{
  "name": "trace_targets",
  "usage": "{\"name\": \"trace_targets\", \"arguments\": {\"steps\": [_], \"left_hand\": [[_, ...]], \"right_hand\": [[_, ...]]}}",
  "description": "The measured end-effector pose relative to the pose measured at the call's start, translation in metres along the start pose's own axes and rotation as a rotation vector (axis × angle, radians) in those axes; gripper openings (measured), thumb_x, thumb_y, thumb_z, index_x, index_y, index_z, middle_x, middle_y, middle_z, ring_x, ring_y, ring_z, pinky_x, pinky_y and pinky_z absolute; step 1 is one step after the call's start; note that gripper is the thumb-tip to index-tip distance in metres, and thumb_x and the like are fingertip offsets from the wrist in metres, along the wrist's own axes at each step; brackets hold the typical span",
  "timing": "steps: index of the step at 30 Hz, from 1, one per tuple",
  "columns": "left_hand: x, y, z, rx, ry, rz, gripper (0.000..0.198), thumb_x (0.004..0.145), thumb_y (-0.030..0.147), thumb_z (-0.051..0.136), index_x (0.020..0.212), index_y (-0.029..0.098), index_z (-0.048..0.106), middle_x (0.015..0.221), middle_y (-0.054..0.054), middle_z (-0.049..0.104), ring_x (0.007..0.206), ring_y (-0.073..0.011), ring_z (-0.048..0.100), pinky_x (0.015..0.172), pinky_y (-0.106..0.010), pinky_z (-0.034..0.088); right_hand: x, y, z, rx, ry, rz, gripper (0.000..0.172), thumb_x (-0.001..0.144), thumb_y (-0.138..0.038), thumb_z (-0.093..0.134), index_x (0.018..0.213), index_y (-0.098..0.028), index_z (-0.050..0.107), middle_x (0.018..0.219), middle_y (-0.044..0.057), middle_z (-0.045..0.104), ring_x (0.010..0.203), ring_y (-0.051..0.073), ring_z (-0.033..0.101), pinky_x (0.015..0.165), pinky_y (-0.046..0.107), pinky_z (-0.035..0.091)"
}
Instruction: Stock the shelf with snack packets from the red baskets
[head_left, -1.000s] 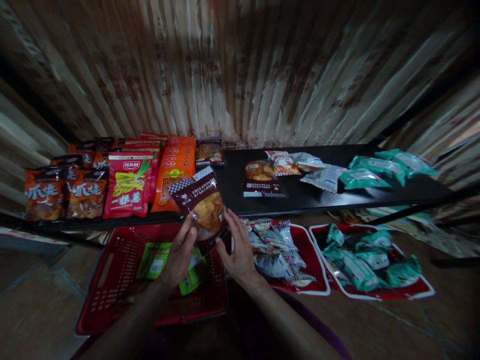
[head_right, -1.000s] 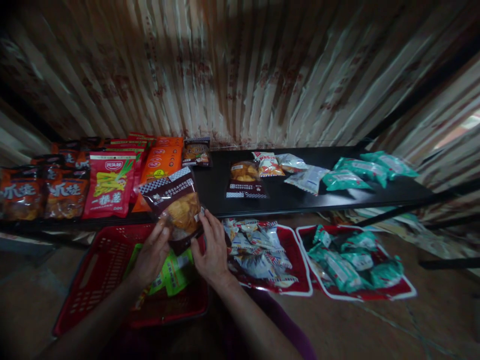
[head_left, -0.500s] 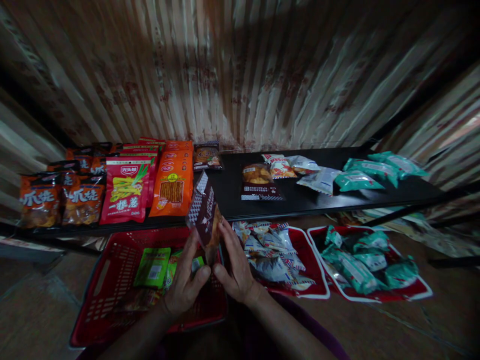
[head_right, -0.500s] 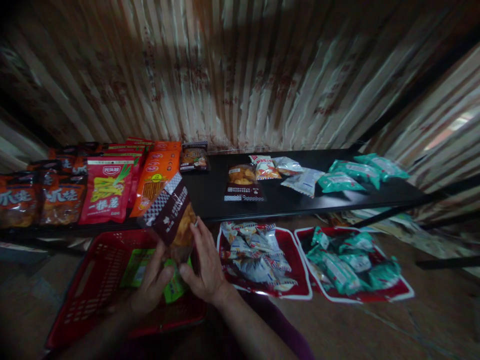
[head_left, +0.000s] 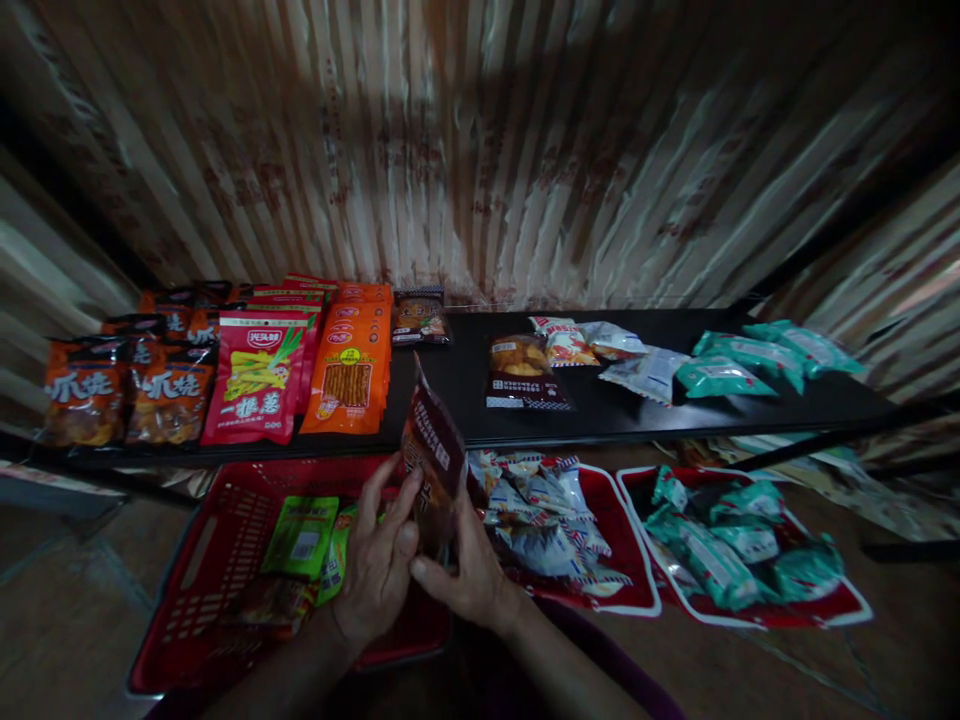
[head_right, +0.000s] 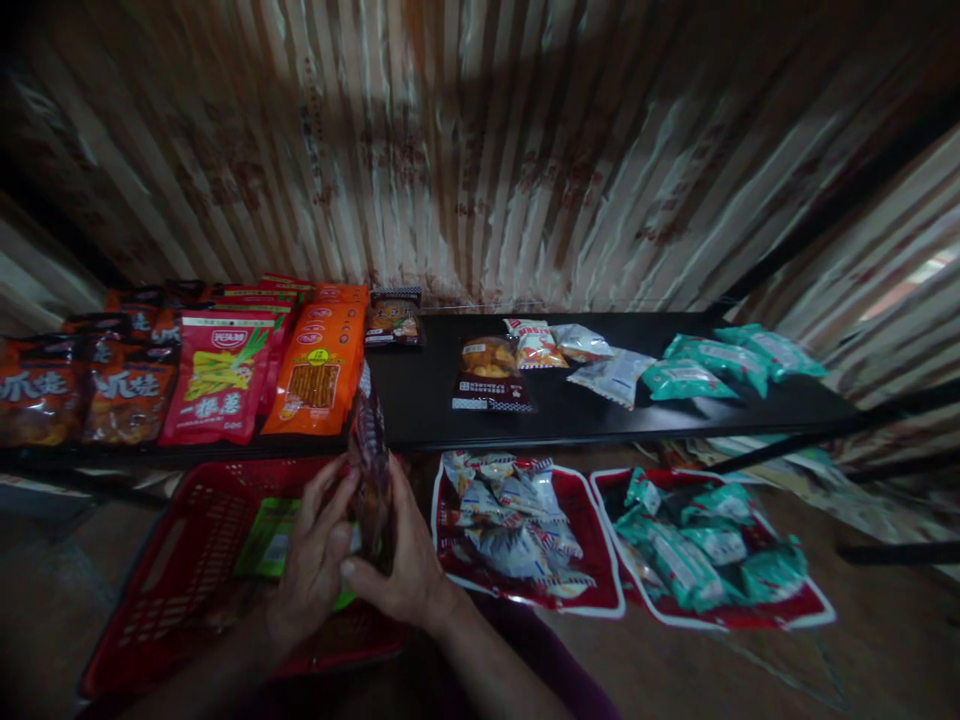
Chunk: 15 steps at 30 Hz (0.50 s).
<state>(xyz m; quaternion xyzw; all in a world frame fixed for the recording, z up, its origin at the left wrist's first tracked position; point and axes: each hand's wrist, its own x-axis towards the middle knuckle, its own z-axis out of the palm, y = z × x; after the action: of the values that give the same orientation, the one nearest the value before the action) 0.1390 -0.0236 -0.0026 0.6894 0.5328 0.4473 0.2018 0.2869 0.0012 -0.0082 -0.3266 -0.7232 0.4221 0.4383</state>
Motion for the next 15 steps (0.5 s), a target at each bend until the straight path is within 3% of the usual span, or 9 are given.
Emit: {"name": "trace_targets", "arguments": {"steps": [6,10,15], "left_hand": [[0.01,-0.004,-0.009,0.129,0.164,0.03,0.041,0.088,0.023,0.047,0.129,0.029,0.05,0.122,-0.008,0.055,0.113,-0.0225,0.05,0.098,-0.041,0.04],[0.018,-0.006,-0.015,0.083,0.235,-0.049,0.038,0.085,0.025,0.054,0.123,0.027,0.052,0.118,-0.007,0.057,0.107,-0.0226,0.052,0.091,-0.039,0.044],[0.032,-0.004,-0.023,-0.133,0.338,-0.253,0.037,0.083,0.029,0.057,0.119,0.025,0.053,0.12,-0.008,0.055,0.105,-0.0214,0.053,0.088,-0.037,0.045]], "right_hand": [[0.001,-0.003,-0.007,0.445,0.076,0.293,0.055,0.082,-0.042,0.049,0.134,-0.029,0.042,0.134,0.005,0.053,0.124,0.026,0.048,0.1,0.048,0.041],[0.007,-0.003,-0.009,0.712,0.09,0.491,0.047,0.074,-0.036,0.05,0.119,-0.028,0.058,0.113,0.007,0.067,0.105,0.029,0.063,0.086,0.05,0.05],[0.013,0.0,-0.012,0.868,0.092,0.702,0.038,0.067,-0.03,0.056,0.102,-0.023,0.067,0.094,0.006,0.073,0.091,0.028,0.068,0.08,0.046,0.053]]}}
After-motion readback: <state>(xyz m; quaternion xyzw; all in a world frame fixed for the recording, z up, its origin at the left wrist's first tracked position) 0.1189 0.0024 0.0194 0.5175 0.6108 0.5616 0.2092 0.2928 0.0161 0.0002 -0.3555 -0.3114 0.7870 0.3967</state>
